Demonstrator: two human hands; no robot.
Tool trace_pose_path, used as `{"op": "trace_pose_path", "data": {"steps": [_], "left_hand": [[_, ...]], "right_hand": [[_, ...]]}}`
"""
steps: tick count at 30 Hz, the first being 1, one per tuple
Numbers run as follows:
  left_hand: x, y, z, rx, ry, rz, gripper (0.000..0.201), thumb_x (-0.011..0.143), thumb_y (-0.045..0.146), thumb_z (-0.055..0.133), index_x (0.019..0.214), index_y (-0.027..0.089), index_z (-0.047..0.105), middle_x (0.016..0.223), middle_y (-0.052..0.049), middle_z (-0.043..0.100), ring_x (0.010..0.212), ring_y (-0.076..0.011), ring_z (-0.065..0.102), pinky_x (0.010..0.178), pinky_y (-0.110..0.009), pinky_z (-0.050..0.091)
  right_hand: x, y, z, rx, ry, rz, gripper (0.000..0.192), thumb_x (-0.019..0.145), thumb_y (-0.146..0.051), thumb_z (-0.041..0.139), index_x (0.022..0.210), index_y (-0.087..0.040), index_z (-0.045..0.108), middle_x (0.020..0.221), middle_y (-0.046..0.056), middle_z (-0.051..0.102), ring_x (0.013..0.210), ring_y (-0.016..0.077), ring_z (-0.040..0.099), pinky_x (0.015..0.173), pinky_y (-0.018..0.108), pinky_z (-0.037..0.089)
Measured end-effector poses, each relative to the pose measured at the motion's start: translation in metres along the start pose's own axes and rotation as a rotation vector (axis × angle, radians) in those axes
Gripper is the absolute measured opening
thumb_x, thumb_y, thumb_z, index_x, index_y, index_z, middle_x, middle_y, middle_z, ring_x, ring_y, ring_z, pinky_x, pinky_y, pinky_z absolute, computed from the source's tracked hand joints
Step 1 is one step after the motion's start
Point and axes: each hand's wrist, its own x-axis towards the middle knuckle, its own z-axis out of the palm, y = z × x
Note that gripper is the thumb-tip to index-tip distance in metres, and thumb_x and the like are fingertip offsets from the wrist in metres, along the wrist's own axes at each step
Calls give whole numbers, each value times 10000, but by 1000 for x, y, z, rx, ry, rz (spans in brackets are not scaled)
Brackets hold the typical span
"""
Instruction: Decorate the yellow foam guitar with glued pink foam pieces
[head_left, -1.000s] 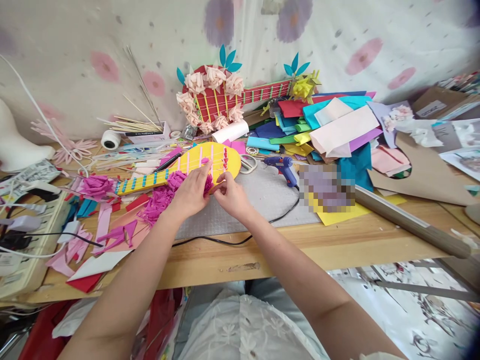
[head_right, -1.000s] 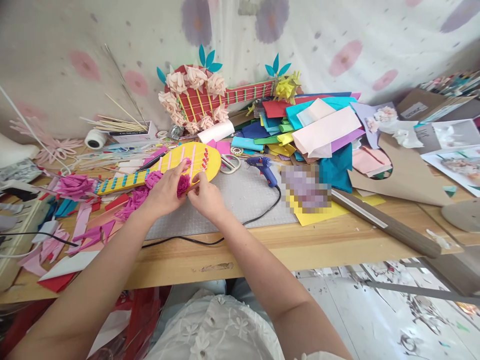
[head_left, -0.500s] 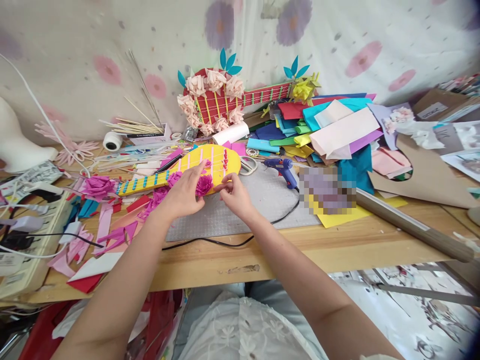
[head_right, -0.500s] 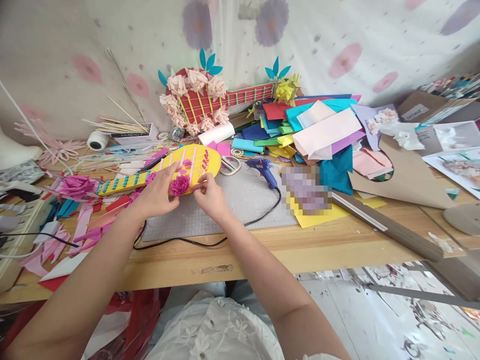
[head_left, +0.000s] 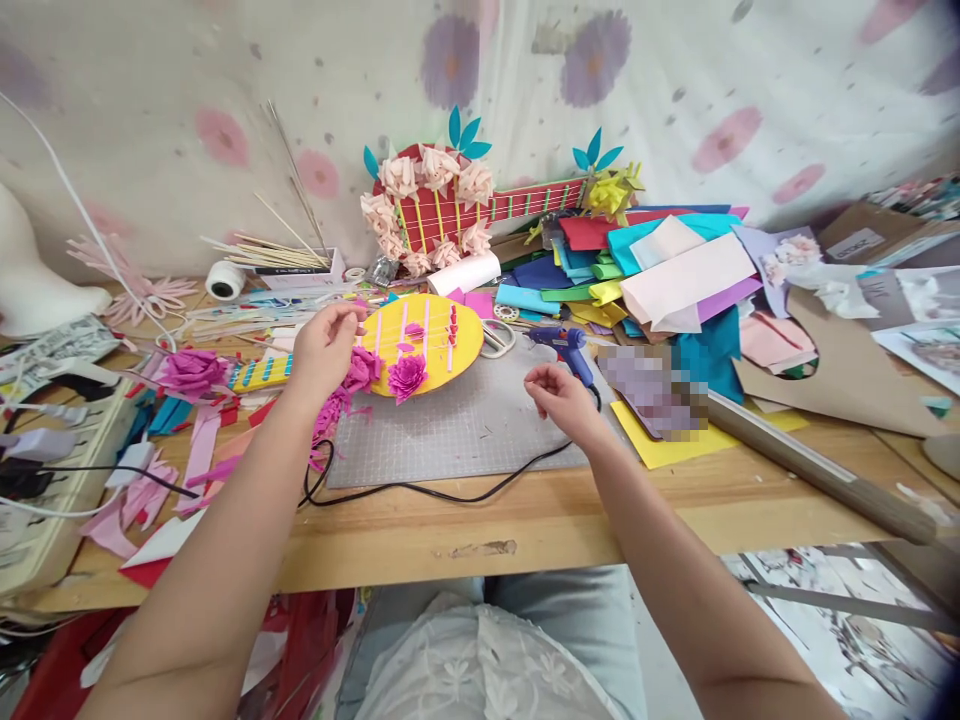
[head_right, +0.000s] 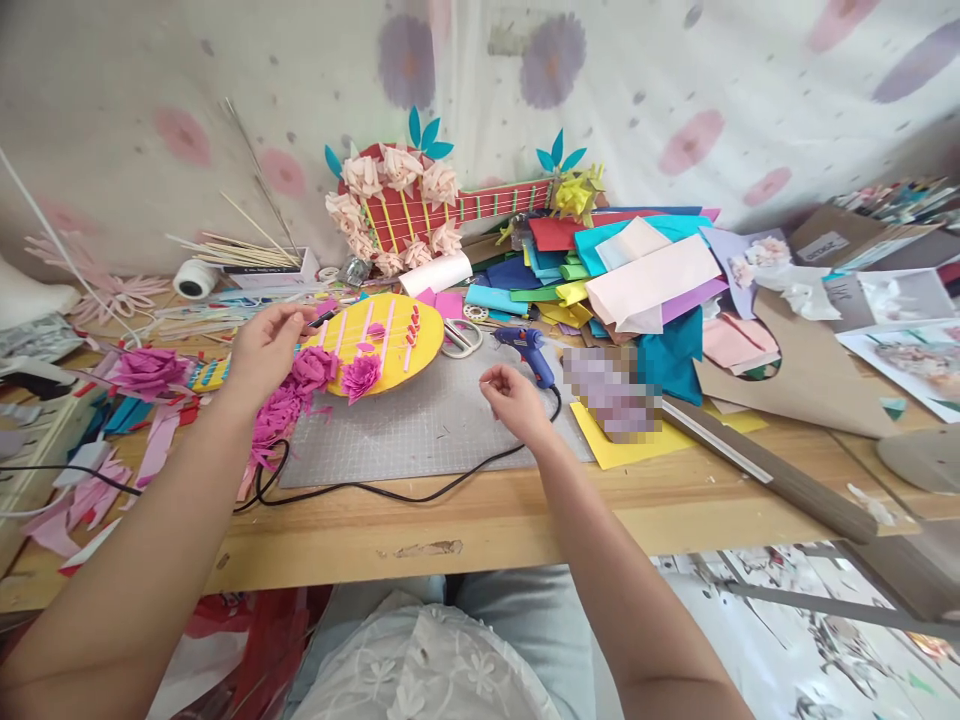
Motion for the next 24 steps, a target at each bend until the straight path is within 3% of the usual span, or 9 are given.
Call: {"op": "trace_pose_path", "data": {"steps": [4, 8, 12, 17, 24], "left_hand": [[6, 4, 4, 78, 3, -23, 221, 808, 329, 463, 802, 166, 612, 821, -44, 674, 751, -152, 627, 723, -283, 484], [15, 9, 14, 287, -155, 24, 208, 762, 340, 518, 762, 177, 647, 779, -38, 685, 746, -180, 613, 706, -294, 458], [26, 14, 24, 485, -284, 37, 141, 720, 310, 572, 726, 190, 645, 778, -44, 687, 712, -193, 601, 665, -299, 437], [35, 12, 25, 692, -395, 12, 207, 663, 338, 650, 808, 195, 617, 879, -54, 677, 766, -202, 602, 638, -281, 419], [41, -6, 36, 685, -498, -65, 409, 630, 406, 689, 955, 197, 557, 929, -50, 668, 824, -199, 614, 620, -263, 400]], "right_hand": [[-1, 0, -16, -29, 17, 30, 251, 695, -414, 565, 783, -179, 539, 518, -70, 431, 398, 70, 388, 404, 226, 340], [2, 7, -27, -41, 94, 84, 288, 688, -456, 578, 776, -183, 566, 536, -50, 467, 401, 77, 393, 401, 232, 331], [5, 14, -39, -213, 252, 121, 305, 691, -491, 582, 698, -187, 565, 525, -30, 486, 438, 91, 416, 449, 243, 320], [8, 19, -53, -428, 413, 122, 357, 681, -540, 581, 659, -185, 555, 567, -2, 538, 545, 135, 478, 538, 269, 332], [20, 26, -53, -587, 627, 34, 313, 631, -445, 615, 773, -188, 508, 793, 66, 582, 808, 230, 520, 744, 364, 393]]}}
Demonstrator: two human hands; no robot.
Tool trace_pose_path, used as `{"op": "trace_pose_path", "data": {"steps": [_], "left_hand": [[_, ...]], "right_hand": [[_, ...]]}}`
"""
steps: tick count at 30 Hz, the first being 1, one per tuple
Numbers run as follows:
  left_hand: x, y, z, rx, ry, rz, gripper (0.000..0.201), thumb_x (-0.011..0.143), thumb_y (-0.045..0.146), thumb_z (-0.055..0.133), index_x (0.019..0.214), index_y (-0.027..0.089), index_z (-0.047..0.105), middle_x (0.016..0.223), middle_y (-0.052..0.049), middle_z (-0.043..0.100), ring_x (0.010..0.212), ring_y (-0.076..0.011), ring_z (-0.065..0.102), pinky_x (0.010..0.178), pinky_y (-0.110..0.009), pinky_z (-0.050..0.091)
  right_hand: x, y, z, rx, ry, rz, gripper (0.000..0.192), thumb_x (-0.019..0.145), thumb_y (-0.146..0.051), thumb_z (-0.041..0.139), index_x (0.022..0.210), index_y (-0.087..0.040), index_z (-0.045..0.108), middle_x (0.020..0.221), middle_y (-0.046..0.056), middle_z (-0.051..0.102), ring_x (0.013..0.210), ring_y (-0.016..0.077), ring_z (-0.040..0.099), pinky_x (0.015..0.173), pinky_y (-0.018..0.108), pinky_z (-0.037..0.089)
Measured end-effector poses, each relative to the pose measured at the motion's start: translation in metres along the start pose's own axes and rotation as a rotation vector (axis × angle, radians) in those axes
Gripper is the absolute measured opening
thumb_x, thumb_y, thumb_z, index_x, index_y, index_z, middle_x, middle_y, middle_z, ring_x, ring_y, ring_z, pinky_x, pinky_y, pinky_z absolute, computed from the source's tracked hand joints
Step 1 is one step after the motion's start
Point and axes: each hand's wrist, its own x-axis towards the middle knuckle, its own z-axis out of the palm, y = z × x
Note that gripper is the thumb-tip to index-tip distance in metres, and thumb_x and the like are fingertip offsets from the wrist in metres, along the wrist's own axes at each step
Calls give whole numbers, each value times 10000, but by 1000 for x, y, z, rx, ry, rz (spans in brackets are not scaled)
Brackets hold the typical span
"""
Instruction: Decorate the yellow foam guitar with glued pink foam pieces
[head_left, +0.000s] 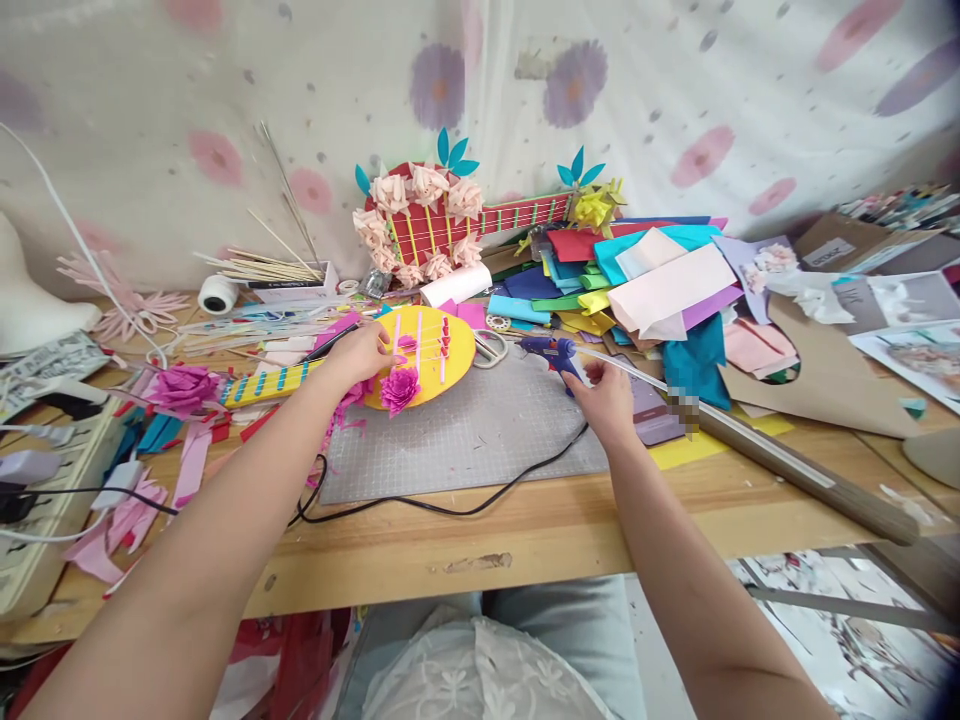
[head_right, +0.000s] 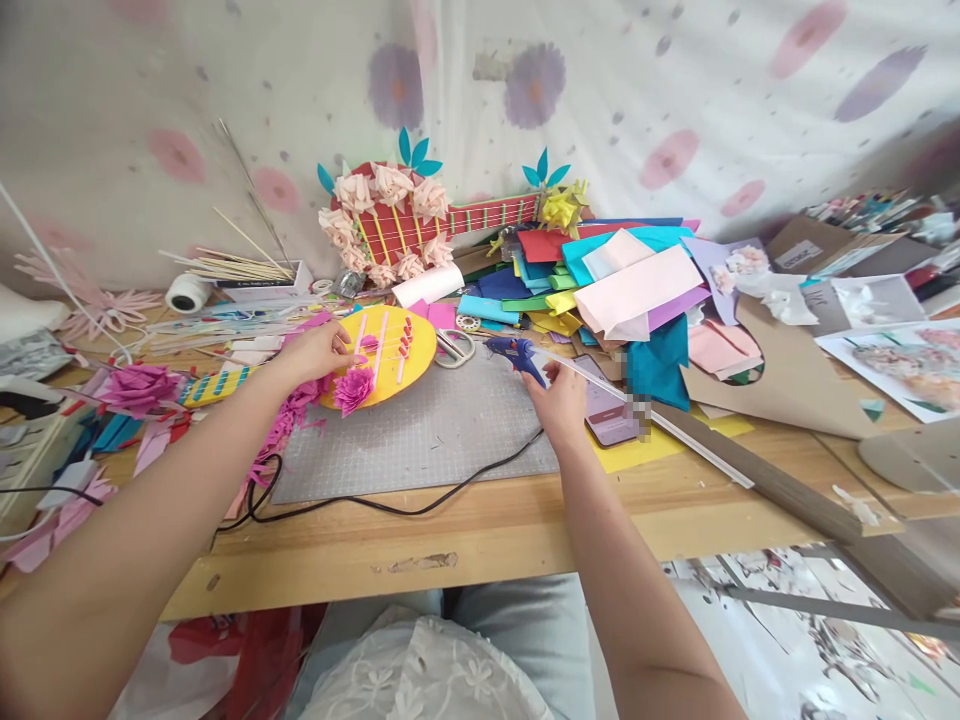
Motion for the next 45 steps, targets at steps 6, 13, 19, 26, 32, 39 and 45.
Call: {"op": "trace_pose_path", "data": {"steps": [6, 13, 19, 26, 32, 39, 45], "left_hand": [[3, 0, 1, -62, 52, 0, 311, 646, 322, 674, 916, 186, 604, 862, -39, 677, 755, -179, 608, 598, -258, 391], [-4, -10, -4, -196, 30, 81, 233, 685, 379, 603, 769, 176, 679, 777, -33, 689, 683, -165, 589, 594, -253, 384], [-18, 0, -8, -161, 31, 31, 244, 687, 371, 596, 747, 178, 731, 742, -28, 702, 655, -174, 586, 586, -265, 365], [-23, 5, -10, -80, 111, -5, 240, 695, 355, 611, 774, 184, 760, 830, -52, 711, 737, -203, 597, 639, -273, 389], [-38, 9, -15, -160, 245, -50, 236, 719, 317, 571, 802, 173, 739, 787, -35, 703, 702, -171, 593, 665, -251, 408], [-66, -8, -24, -265, 323, -105, 264, 684, 401, 602, 755, 177, 722, 667, -31, 664, 618, -169, 571, 564, -261, 383], [-78, -12, -26, -383, 275, -171, 229, 634, 383, 636, 674, 170, 708, 569, -21, 618, 555, -160, 542, 544, -273, 372]], "right_hand": [[9, 0, 11, -6, 21, -65, 313, 638, -423, 618, 799, -183, 497, 885, 106, 581, 925, 259, 502, 837, 412, 388], [16, -5, 13, 12, -138, 13, 431, 661, -443, 636, 950, -131, 569, 976, 136, 624, 918, 253, 567, 817, 377, 421], [19, -14, 22, -91, -259, 30, 485, 710, -467, 603, 1049, -120, 589, 1023, 161, 643, 949, 280, 596, 787, 355, 434], [22, -19, 19, -123, -285, 36, 416, 743, -474, 560, 944, -121, 647, 887, 146, 670, 863, 276, 616, 713, 341, 443], [20, -34, 3, 266, -333, 36, 421, 705, -520, 586, 880, -141, 641, 623, 38, 591, 537, 139, 530, 491, 253, 393], [3, -72, -11, 429, -543, -63, 409, 708, -543, 605, 701, -134, 623, 473, -17, 458, 427, 69, 379, 400, 213, 290], [-10, -95, -6, 573, -671, -124, 423, 697, -579, 612, 692, -156, 591, 506, -20, 463, 447, 71, 384, 404, 215, 289]]}}
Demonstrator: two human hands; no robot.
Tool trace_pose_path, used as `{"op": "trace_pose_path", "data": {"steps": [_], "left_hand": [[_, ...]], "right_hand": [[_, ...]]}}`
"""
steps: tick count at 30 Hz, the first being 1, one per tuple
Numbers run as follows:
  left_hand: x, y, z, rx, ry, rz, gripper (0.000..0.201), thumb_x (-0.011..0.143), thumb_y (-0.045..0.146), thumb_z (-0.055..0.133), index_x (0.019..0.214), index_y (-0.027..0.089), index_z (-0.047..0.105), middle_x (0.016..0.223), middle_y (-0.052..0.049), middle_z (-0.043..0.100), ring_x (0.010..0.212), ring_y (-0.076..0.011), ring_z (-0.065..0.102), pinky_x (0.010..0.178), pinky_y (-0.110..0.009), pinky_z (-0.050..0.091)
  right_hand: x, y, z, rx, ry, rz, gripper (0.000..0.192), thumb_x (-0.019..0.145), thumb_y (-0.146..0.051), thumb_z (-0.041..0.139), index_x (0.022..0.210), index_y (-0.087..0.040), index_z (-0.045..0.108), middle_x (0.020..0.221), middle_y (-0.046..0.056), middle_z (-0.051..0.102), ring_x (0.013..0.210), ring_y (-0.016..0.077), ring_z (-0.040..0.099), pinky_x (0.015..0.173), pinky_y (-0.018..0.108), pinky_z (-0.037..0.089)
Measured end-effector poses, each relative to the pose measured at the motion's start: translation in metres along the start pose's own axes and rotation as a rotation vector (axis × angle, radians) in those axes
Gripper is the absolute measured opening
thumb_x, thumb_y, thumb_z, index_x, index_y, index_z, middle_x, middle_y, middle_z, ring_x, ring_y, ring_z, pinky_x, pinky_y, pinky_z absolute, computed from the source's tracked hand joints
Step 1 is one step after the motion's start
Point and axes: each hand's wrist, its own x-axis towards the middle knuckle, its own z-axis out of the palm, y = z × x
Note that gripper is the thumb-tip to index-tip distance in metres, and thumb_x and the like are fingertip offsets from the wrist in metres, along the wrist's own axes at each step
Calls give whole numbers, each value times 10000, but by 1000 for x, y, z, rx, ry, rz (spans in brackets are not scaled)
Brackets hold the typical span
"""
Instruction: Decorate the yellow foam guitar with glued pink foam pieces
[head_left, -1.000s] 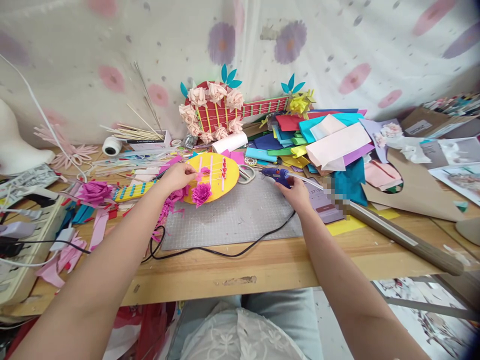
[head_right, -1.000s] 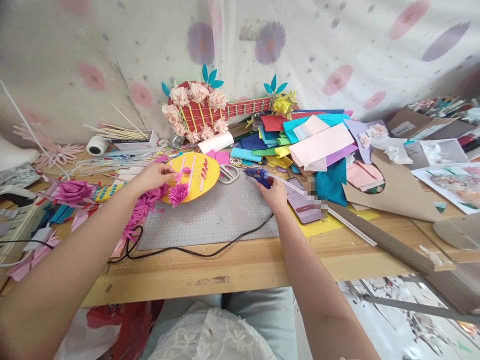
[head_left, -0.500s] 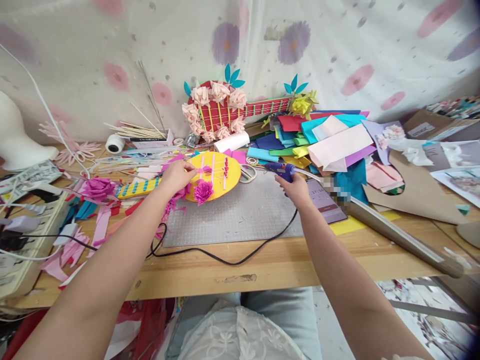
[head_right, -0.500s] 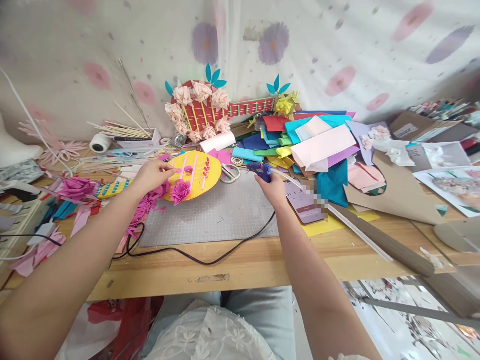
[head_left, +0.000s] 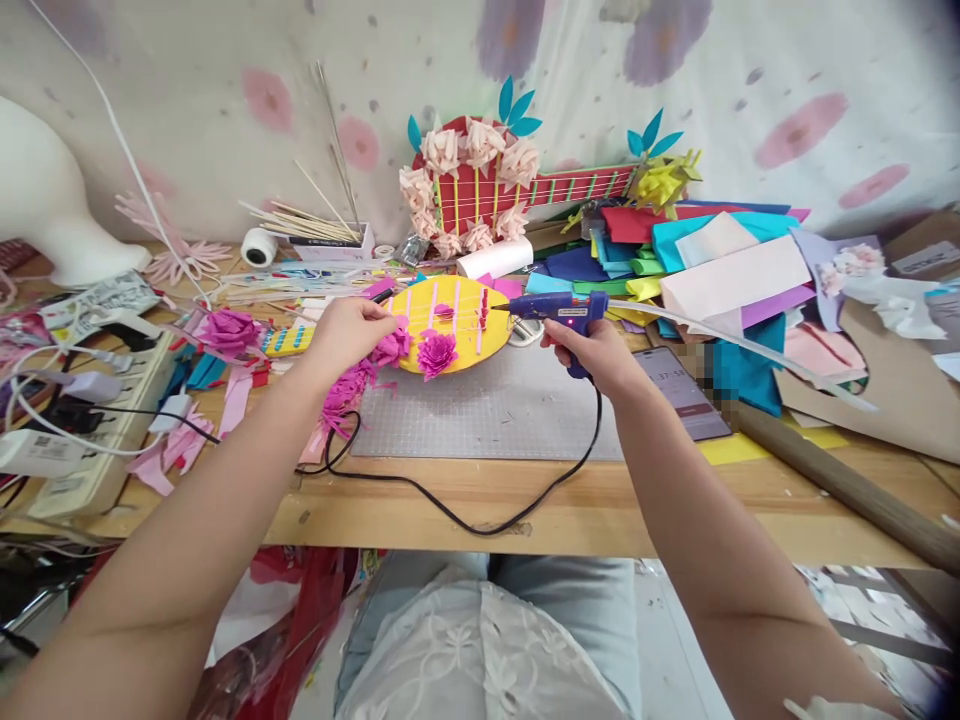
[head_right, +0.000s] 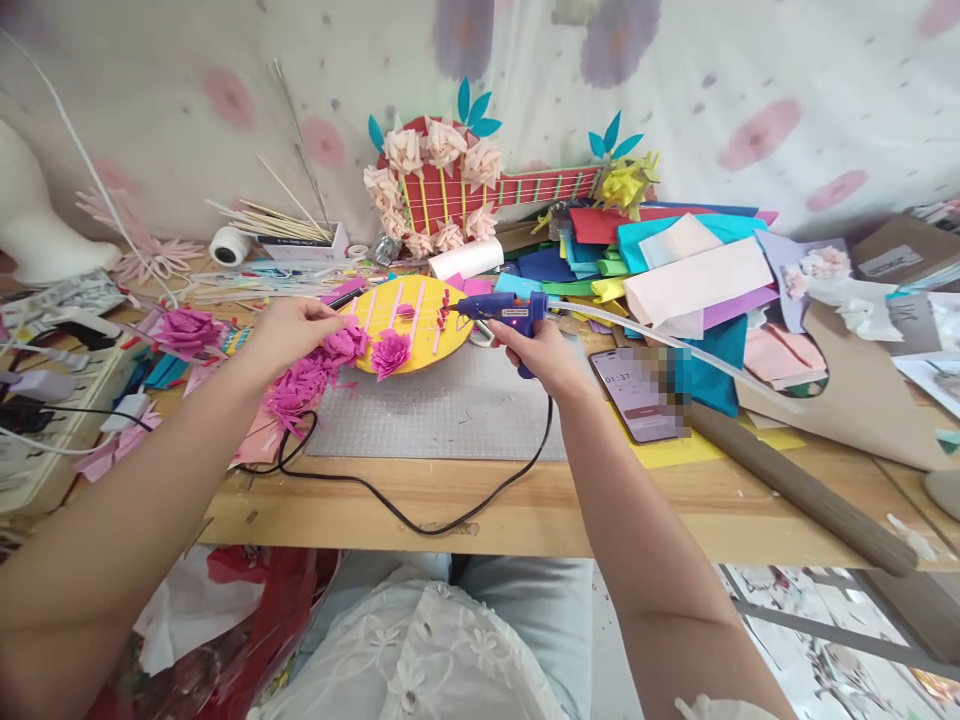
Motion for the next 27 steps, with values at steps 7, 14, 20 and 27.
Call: {"op": "trace_pose_path", "data": {"steps": [7, 14, 20, 27], "left_hand": [[-11, 12, 22, -181, -117, -71, 205, 595, 352, 630, 595, 148, 648, 507, -1, 561, 468, -112, 468, 482, -250, 338], [-13, 19, 34, -250, -137, -83, 248, 598, 386, 669, 582, 142, 628, 500, 16, 527, 459, -91, 419, 462, -236, 299], [-12, 25, 35, -201, -137, -94, 230, 595, 372, 680, 556, 151, 628, 466, 22, 513, 452, -98, 416, 469, -245, 306], [-13, 26, 34, -194, -148, -48, 251, 605, 394, 657, 563, 149, 625, 471, 20, 505, 455, -93, 395, 446, -238, 284]], "right_hand": [[-3, -33, 23, -107, -144, -55, 443, 694, -604, 589, 672, -161, 581, 520, -25, 471, 444, 68, 369, 418, 225, 290], [-3, -34, 30, -208, -160, -77, 400, 672, -567, 615, 703, -168, 597, 587, 2, 551, 518, 100, 451, 484, 240, 344], [-2, -29, 29, -230, -183, -52, 417, 678, -589, 599, 717, -174, 597, 626, 10, 597, 557, 115, 501, 517, 239, 362], [0, -24, 28, -241, -182, -82, 432, 687, -608, 582, 723, -178, 612, 649, 21, 614, 587, 128, 524, 537, 240, 375]]}}
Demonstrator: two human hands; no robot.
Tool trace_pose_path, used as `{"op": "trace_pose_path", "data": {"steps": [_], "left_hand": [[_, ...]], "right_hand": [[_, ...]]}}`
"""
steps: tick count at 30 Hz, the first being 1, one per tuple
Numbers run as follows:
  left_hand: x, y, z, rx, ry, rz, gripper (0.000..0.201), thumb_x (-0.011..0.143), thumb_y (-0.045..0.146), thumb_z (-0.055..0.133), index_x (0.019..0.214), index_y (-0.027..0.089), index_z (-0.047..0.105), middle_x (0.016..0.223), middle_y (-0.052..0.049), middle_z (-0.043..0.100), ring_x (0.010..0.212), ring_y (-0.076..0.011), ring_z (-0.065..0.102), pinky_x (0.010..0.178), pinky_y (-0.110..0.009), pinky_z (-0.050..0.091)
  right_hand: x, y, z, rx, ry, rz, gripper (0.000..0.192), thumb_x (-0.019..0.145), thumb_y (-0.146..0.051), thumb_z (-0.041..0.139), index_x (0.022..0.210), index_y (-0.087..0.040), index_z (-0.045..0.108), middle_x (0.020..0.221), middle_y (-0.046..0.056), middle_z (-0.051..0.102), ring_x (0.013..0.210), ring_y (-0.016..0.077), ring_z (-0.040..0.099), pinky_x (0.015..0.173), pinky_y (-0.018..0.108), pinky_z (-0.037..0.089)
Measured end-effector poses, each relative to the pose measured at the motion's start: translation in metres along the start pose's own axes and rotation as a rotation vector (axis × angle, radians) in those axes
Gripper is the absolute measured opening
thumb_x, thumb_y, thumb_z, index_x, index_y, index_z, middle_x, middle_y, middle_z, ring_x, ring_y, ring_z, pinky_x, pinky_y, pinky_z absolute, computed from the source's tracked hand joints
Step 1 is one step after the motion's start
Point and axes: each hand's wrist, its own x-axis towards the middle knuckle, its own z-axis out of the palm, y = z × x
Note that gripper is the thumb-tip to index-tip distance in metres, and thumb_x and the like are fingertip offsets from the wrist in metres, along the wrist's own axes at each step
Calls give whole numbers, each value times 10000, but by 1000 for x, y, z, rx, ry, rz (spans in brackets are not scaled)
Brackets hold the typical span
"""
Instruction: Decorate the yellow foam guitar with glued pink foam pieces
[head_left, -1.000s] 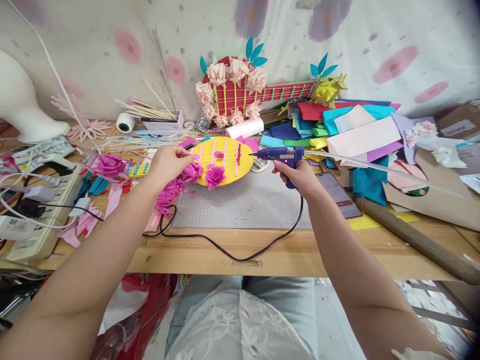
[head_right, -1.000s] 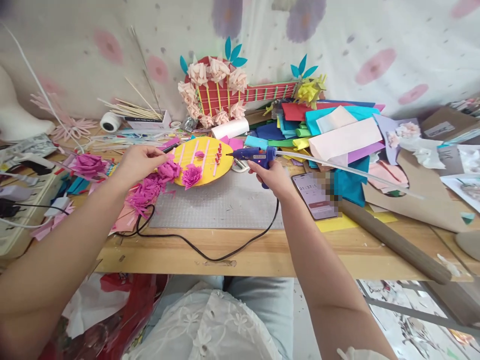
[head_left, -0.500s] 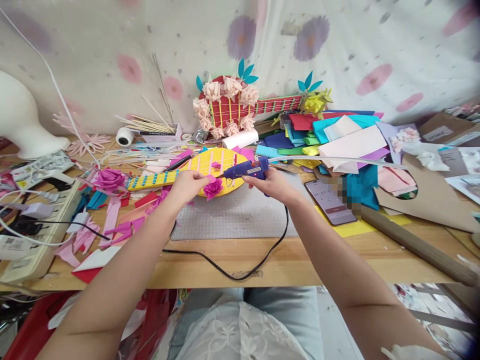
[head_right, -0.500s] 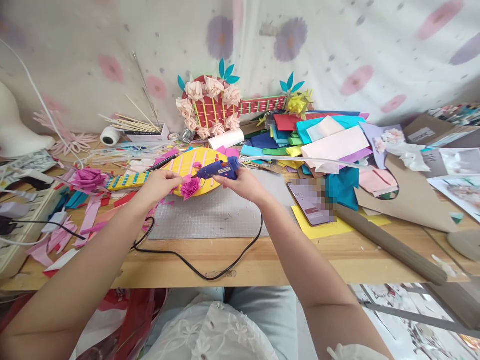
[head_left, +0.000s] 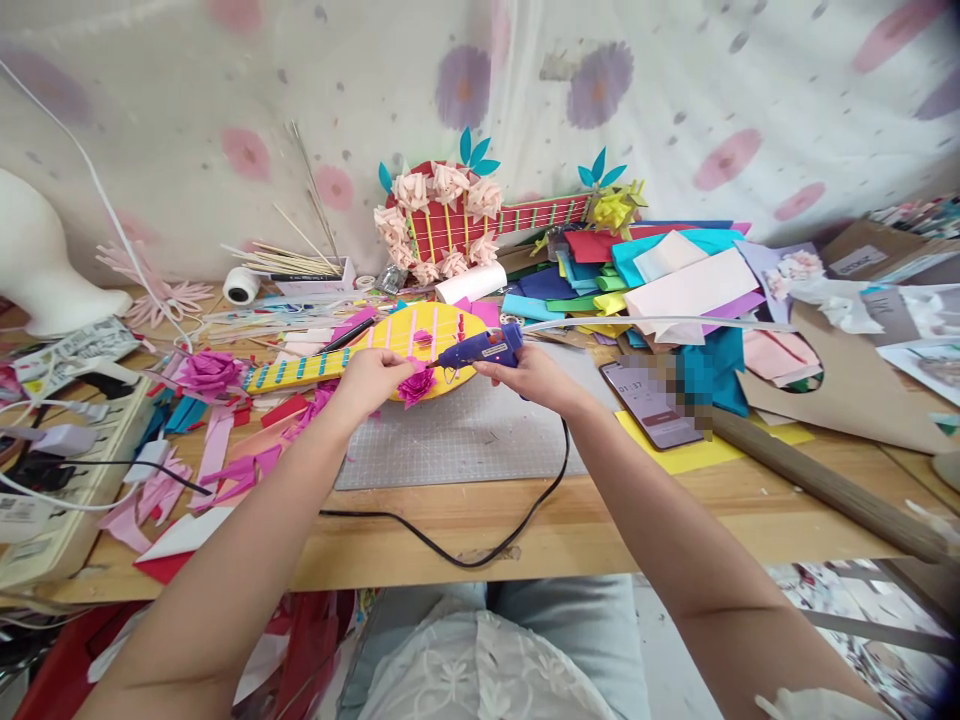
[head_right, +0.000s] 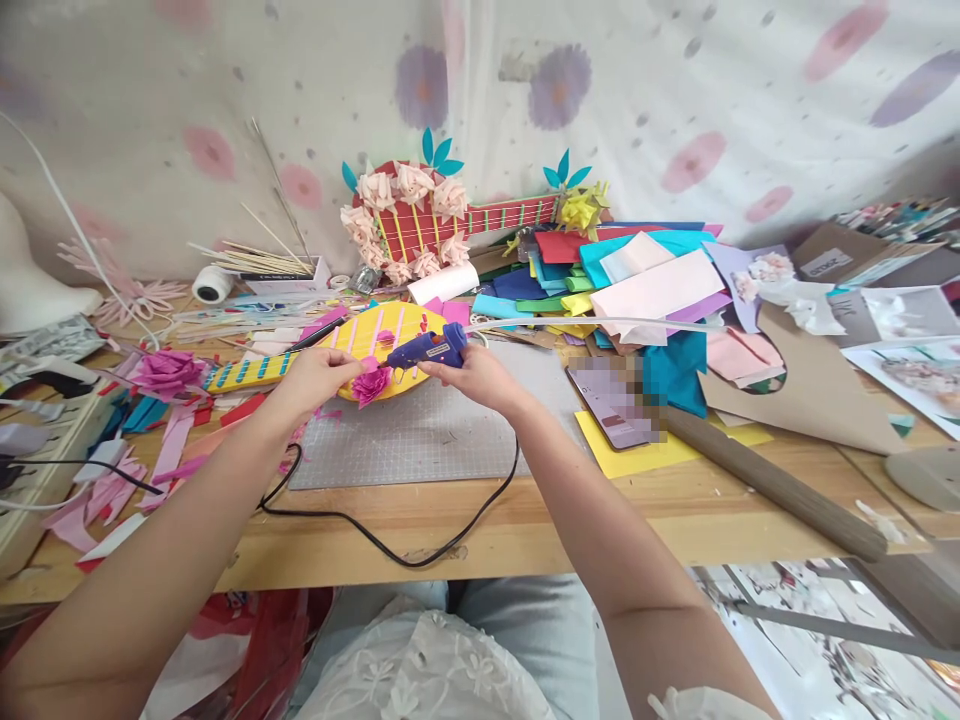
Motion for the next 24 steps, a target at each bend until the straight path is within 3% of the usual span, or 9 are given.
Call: {"op": "trace_pose_path", "data": {"steps": [11, 24], "left_hand": [[-4, 6, -4, 44, -20, 1, 245, 622, 391, 659, 583, 150, 644, 475, 24, 500, 467, -96, 410, 471, -244, 313], [-2, 5, -3, -14, -14, -61, 249, 595, 402, 669, 606, 156, 638, 480, 29, 494, 439, -86, 365, 463, -251, 277]], "right_hand": [[1, -5, 0, -32, -6, 1, 467, 679, -639, 563, 640, -174, 567, 610, 15, 578, 534, 112, 479, 505, 243, 346], [1, -6, -1, -25, -22, 10, 458, 671, -628, 577, 707, -172, 605, 613, 13, 581, 542, 116, 486, 500, 247, 344]]}}
